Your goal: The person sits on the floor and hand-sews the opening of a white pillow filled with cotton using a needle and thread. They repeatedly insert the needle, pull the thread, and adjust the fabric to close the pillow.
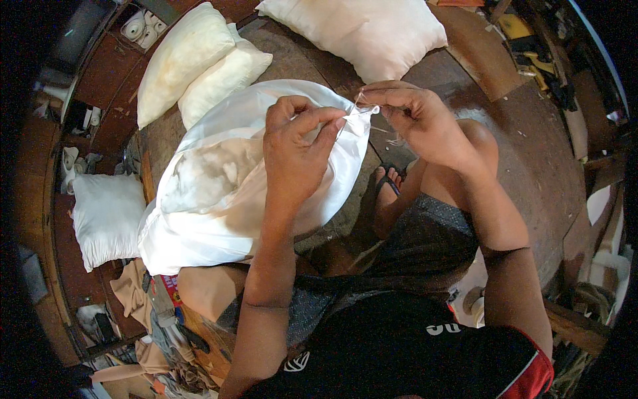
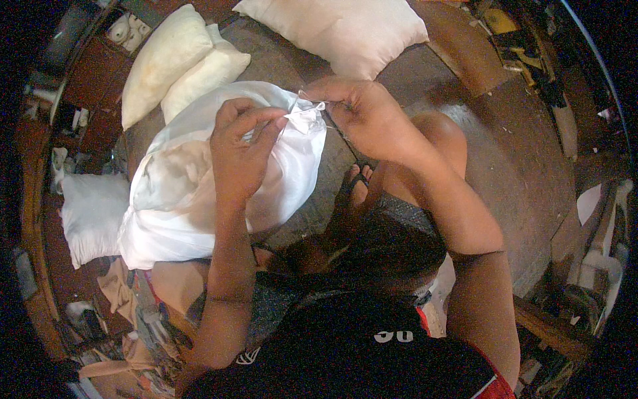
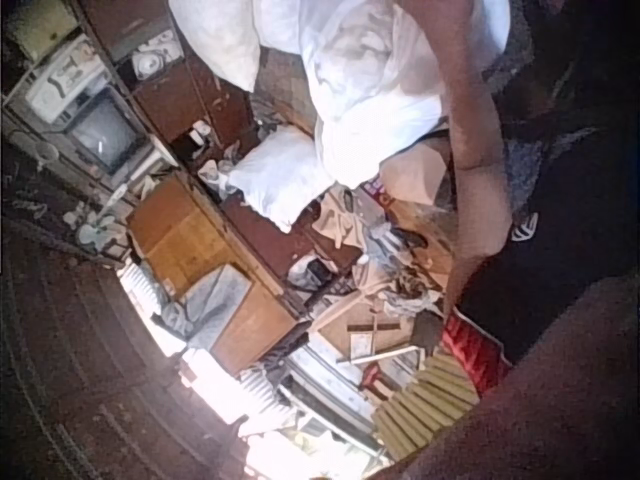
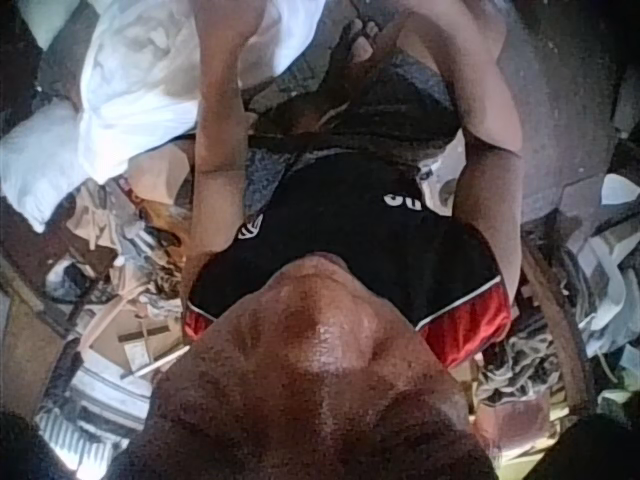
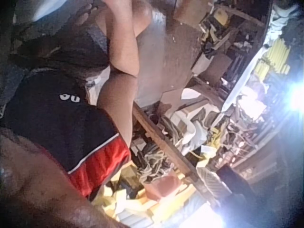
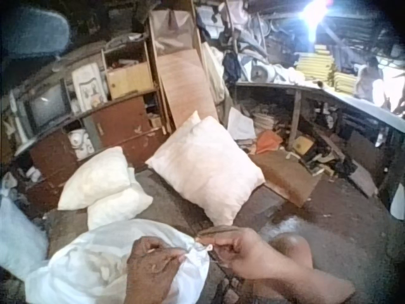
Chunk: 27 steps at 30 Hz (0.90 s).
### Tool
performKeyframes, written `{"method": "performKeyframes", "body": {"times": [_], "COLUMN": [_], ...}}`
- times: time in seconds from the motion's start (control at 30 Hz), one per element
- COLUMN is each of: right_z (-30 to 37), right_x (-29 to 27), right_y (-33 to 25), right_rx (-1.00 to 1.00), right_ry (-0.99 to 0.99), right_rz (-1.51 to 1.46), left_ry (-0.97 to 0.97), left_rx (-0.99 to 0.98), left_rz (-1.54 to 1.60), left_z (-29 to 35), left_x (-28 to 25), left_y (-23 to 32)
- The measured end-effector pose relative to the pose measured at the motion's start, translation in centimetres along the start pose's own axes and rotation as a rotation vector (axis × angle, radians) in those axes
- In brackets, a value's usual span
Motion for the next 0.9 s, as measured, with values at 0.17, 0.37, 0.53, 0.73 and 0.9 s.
{"method": "performKeyframes", "body": {"times": [0.17, 0.37, 0.53, 0.73, 0.9], "right_z": [0.0, 0.1, 0.0, -0.1, 0.0], "right_x": [-0.4, 1.2, -0.7, -1.7, -2.2], "right_y": [-0.2, 1.0, -0.4, -0.7, -0.5], "right_rx": [-0.031, 0.209, 0.068, 0.081, 0.075], "right_ry": [-0.003, -0.079, 0.105, 0.197, 0.253], "right_rz": [0.123, -0.018, 0.163, 0.196, 0.202], "left_ry": [0.038, -0.040, -0.066, -0.002, -0.068], "left_rx": [0.043, -0.094, -0.171, -0.265, -0.232], "left_rz": [-0.038, 0.096, 0.255, 0.232, 0.067], "left_z": [0.4, 0.7, 0.9, 1.4, 1.9], "left_x": [0.0, 1.1, 2.2, 2.2, 2.9], "left_y": [0.6, -0.4, -1.2, -0.7, 0.2]}}
Point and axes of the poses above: each hand's wrist, its own z-axis away from the middle knuckle, its own x-axis out of the palm, y = z × x, the point moved 10 cm from there along -z, towards the middle knuckle, and after that the axes turned 4 degrees about z, right-handed, at the moved point
